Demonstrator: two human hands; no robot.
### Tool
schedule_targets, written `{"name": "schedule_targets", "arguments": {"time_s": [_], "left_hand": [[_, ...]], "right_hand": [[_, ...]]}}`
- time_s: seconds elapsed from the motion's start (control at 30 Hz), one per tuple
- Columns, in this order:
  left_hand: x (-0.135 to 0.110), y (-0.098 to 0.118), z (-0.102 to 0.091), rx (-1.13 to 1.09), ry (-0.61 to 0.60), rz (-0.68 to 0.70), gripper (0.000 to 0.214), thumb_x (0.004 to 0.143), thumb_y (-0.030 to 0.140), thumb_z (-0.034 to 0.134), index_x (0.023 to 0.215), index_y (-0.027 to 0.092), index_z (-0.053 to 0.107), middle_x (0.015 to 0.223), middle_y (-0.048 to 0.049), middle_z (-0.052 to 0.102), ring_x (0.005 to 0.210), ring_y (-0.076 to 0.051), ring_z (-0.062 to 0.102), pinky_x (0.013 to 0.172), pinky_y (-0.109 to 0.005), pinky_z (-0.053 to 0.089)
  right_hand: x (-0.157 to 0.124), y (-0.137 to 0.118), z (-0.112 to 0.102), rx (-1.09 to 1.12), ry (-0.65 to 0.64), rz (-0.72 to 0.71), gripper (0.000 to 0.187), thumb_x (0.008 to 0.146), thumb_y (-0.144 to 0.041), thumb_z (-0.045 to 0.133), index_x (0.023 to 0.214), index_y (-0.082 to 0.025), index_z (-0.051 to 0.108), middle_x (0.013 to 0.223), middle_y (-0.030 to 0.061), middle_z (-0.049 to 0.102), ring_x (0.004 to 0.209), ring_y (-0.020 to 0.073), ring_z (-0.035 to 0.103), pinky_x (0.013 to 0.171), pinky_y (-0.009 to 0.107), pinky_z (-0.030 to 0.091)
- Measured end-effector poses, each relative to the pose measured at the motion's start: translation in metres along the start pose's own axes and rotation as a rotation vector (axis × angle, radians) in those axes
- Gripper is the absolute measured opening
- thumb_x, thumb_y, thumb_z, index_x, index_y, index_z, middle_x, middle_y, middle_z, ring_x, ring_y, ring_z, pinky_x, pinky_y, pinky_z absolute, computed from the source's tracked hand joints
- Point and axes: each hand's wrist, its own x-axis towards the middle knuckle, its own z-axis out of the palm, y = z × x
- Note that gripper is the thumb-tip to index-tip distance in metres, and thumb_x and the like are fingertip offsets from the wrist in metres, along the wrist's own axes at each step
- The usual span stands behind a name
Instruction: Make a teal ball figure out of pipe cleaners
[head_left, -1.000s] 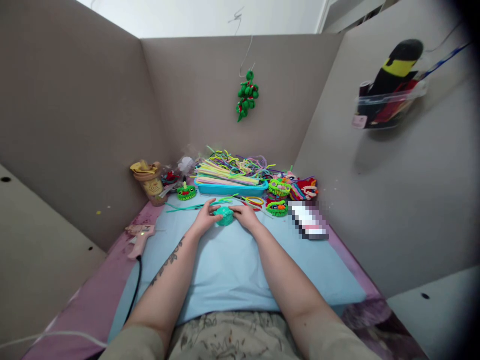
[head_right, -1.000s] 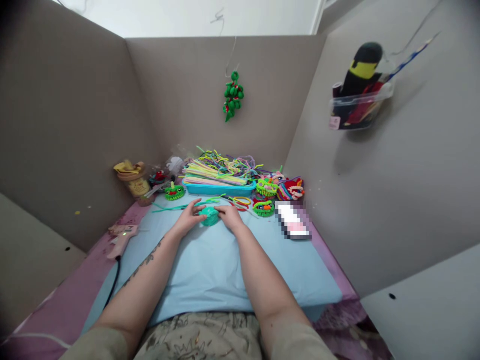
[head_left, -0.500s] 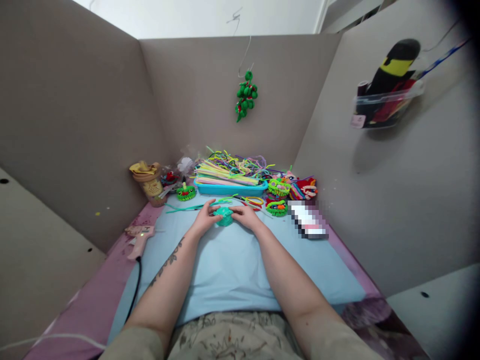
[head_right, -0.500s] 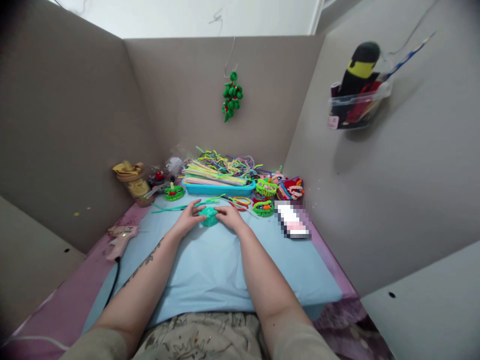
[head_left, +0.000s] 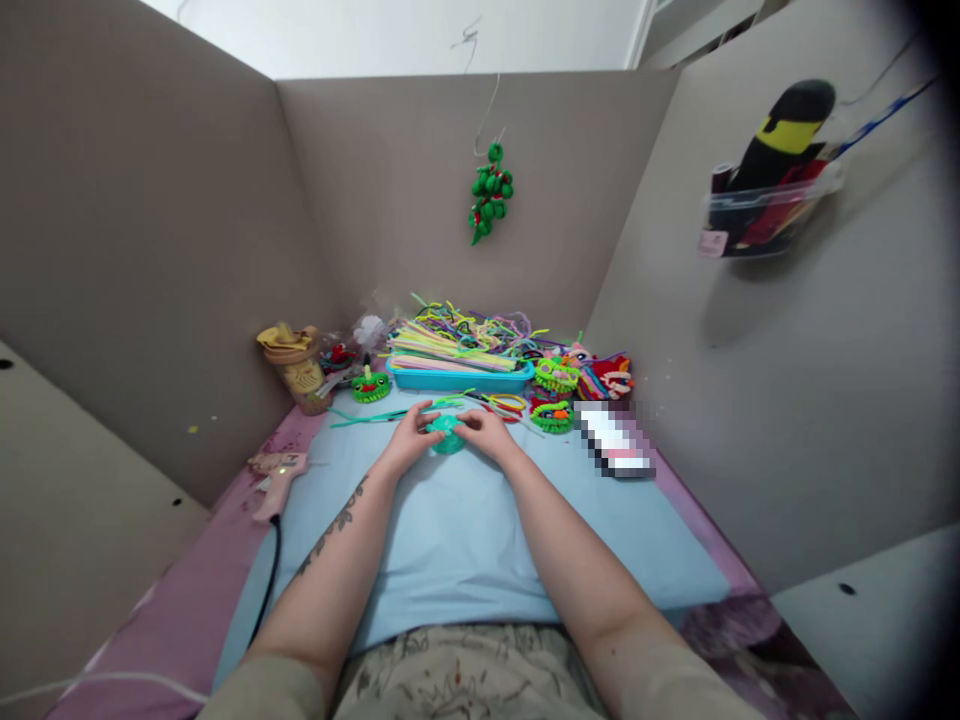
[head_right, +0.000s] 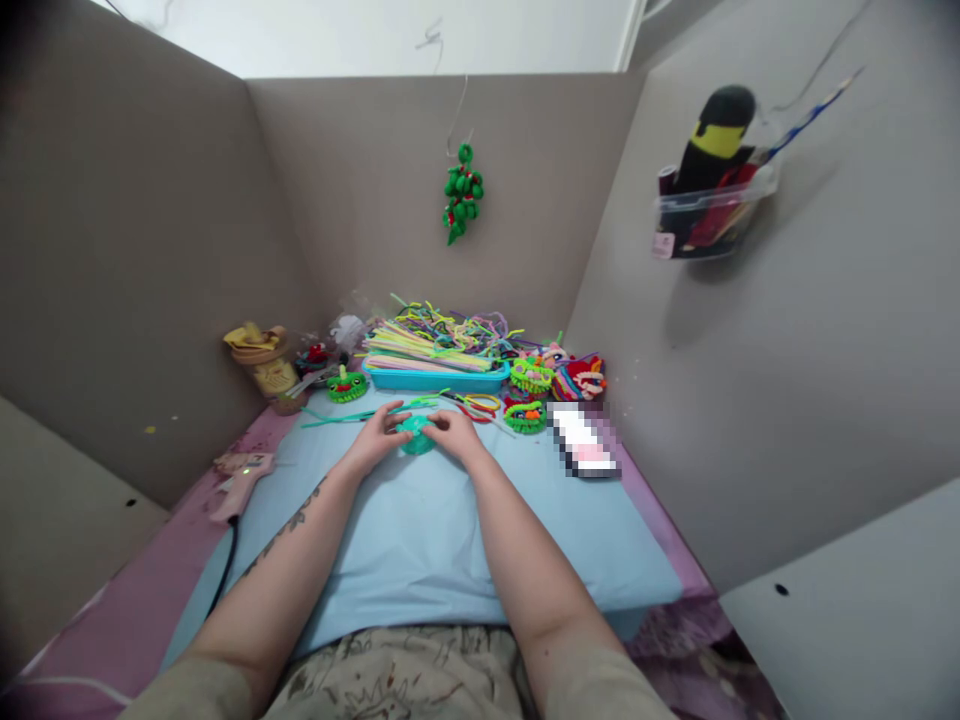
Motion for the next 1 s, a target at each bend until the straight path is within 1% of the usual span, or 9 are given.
{"name": "schedule_targets", "arguments": {"time_s": [0.1,0.27,0.43,0.53,0.63,0.7,0.77,0.87,1.0], "left_hand": [[0.001,-0.002,0.000,-0.007,-0.003,-0.001,0.078,0.059,0.023,0.077,0.127,0.016,0.039,0.123,-0.0179,0.056,0.108,-0.025,0.057,0.091,-0.040,0.044],[0.002,-0.003,0.000,-0.019,0.001,0.002,0.080,0.057,0.024,0.079,0.126,0.016,0.040,0.122,-0.0180,0.056,0.105,-0.026,0.058,0.089,-0.041,0.046],[0.001,-0.004,-0.001,-0.028,0.005,0.003,0.077,0.057,0.024,0.079,0.125,0.016,0.041,0.121,-0.0177,0.056,0.109,-0.026,0.056,0.089,-0.040,0.046],[0.001,-0.004,-0.001,-0.053,-0.006,-0.011,0.078,0.058,0.024,0.078,0.126,0.016,0.040,0.123,-0.0185,0.055,0.106,-0.026,0.057,0.086,-0.040,0.048],[0.002,-0.004,-0.001,-0.061,-0.009,-0.011,0.078,0.058,0.025,0.078,0.125,0.016,0.040,0.122,-0.0185,0.056,0.102,-0.026,0.060,0.084,-0.040,0.049],[0.001,-0.004,-0.001,-0.063,-0.008,-0.010,0.077,0.057,0.024,0.079,0.124,0.016,0.041,0.121,-0.0177,0.057,0.102,-0.026,0.060,0.084,-0.041,0.049],[0.001,-0.004,0.000,-0.067,-0.009,-0.011,0.077,0.057,0.024,0.078,0.124,0.016,0.041,0.121,-0.0175,0.057,0.104,-0.026,0.059,0.085,-0.041,0.049],[0.000,-0.003,0.000,-0.071,-0.013,-0.014,0.077,0.059,0.024,0.077,0.125,0.016,0.039,0.123,-0.0183,0.055,0.107,-0.026,0.058,0.086,-0.040,0.048],[-0.002,-0.002,-0.001,-0.059,-0.021,-0.024,0.079,0.057,0.022,0.078,0.125,0.016,0.038,0.125,-0.0191,0.054,0.109,-0.027,0.056,0.087,-0.040,0.048]], "right_hand": [[0.000,-0.001,0.003,-0.075,0.069,0.002,0.019,0.067,-0.034,0.066,0.079,-0.018,0.068,0.073,0.0024,0.067,0.068,0.0182,0.060,0.068,0.034,0.050],[-0.001,0.002,0.005,-0.019,-0.021,-0.047,0.027,0.065,-0.034,0.067,0.086,-0.017,0.063,0.082,0.0029,0.065,0.072,0.0170,0.060,0.068,0.031,0.050],[0.000,0.004,0.010,-0.159,0.093,-0.043,0.024,0.065,-0.036,0.067,0.079,-0.018,0.061,0.075,0.0016,0.062,0.070,0.0167,0.056,0.069,0.033,0.049],[-0.002,0.000,0.011,-0.163,0.063,-0.092,0.027,0.067,-0.031,0.066,0.090,-0.018,0.062,0.088,0.0048,0.063,0.080,0.0188,0.058,0.074,0.035,0.049],[-0.007,-0.009,0.010,-0.145,0.035,-0.219,0.034,0.069,-0.022,0.063,0.104,-0.021,0.060,0.104,0.0067,0.059,0.098,0.0206,0.056,0.086,0.038,0.046],[-0.010,-0.015,0.010,-0.138,0.022,-0.293,0.029,0.070,-0.017,0.060,0.099,-0.022,0.062,0.105,0.0061,0.058,0.103,0.0203,0.053,0.092,0.039,0.043],[-0.011,-0.018,0.011,-0.134,0.014,-0.324,0.020,0.071,-0.015,0.059,0.088,-0.022,0.064,0.103,0.0058,0.059,0.104,0.0201,0.053,0.094,0.038,0.042],[-0.012,-0.020,0.013,-0.126,0.016,-0.323,0.013,0.070,-0.014,0.059,0.080,-0.021,0.063,0.101,0.0059,0.060,0.101,0.0199,0.055,0.092,0.037,0.042],[-0.011,-0.019,0.012,-0.129,0.014,-0.329,0.012,0.069,-0.014,0.059,0.078,-0.021,0.063,0.098,0.0055,0.062,0.098,0.0197,0.056,0.091,0.037,0.042]]}}
